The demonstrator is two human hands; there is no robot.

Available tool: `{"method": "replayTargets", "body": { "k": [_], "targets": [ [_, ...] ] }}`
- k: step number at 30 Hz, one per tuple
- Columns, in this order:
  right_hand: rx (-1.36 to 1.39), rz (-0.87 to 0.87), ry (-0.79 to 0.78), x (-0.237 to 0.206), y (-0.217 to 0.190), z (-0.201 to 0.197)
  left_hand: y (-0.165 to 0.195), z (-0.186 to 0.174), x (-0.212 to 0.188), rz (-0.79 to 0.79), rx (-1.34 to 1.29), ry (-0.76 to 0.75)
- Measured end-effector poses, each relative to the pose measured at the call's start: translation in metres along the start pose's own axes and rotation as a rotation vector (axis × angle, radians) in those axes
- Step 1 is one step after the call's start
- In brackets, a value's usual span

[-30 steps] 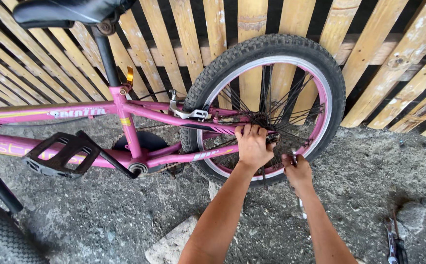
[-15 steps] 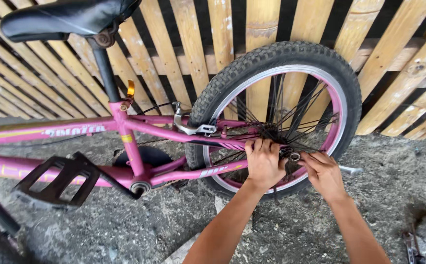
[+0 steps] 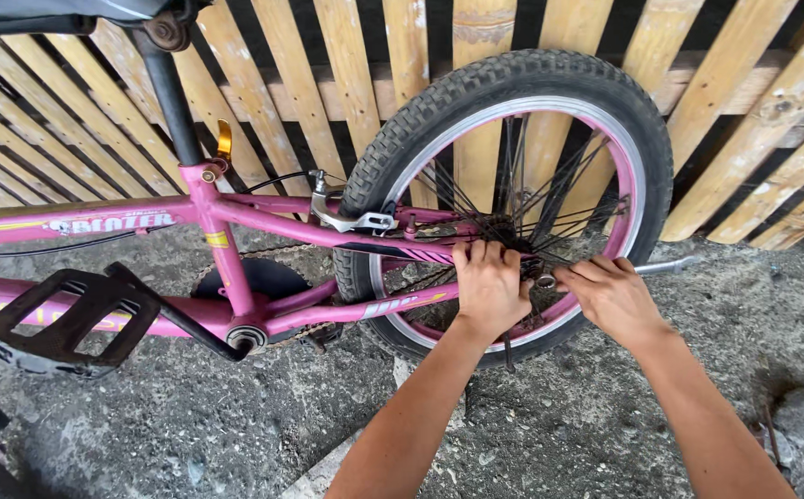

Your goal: The person uses a wrench to loosen and tighten the rear axle nut of a pink bicycle, then grips the seat and moves it up and down on the seat post to adjust its height, then returns to the rear wheel to work on the hub and brake area with the wrench.

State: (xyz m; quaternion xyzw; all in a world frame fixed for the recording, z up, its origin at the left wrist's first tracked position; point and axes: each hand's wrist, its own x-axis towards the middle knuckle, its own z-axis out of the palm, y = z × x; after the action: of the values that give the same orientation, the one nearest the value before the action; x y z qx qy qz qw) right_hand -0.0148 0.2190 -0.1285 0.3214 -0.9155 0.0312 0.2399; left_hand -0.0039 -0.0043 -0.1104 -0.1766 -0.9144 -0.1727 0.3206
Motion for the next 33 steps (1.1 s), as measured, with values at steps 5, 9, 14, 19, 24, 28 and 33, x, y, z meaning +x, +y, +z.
{"method": "replayTargets", "body": {
  "k": [5,9,14,19,24,28,33],
  "targets": [
    [-0.272,-0.113,-0.180,0.011,0.004,-0.013,0.000,-0.004,0.003,0.014,-0.015,-0.027],
    [-0.218,-0.161,-0.214,0.020,0.013,-0.016,0.001,-0.002,0.004,0.006,0.046,-0.026],
    [0.121,-0.086,-0.057,0.008,0.018,0.005,0.000,0.003,0.002,0.000,0.011,-0.035],
    [0.401,0.151,0.220,-0.013,-0.004,0.053,-0.002,0.000,0.005,0.019,0.043,-0.026],
    [0.401,0.170,0.371,-0.013,-0.021,0.068,-0.001,-0.002,0.006,0.008,0.037,-0.082],
    [0.071,-0.067,0.111,0.006,0.000,0.031,-0.009,-0.008,0.006,0.088,0.005,-0.144],
    [-0.240,-0.308,-0.120,0.026,0.022,0.001,-0.029,-0.017,0.025,0.353,0.096,-0.205]
  ]
}}
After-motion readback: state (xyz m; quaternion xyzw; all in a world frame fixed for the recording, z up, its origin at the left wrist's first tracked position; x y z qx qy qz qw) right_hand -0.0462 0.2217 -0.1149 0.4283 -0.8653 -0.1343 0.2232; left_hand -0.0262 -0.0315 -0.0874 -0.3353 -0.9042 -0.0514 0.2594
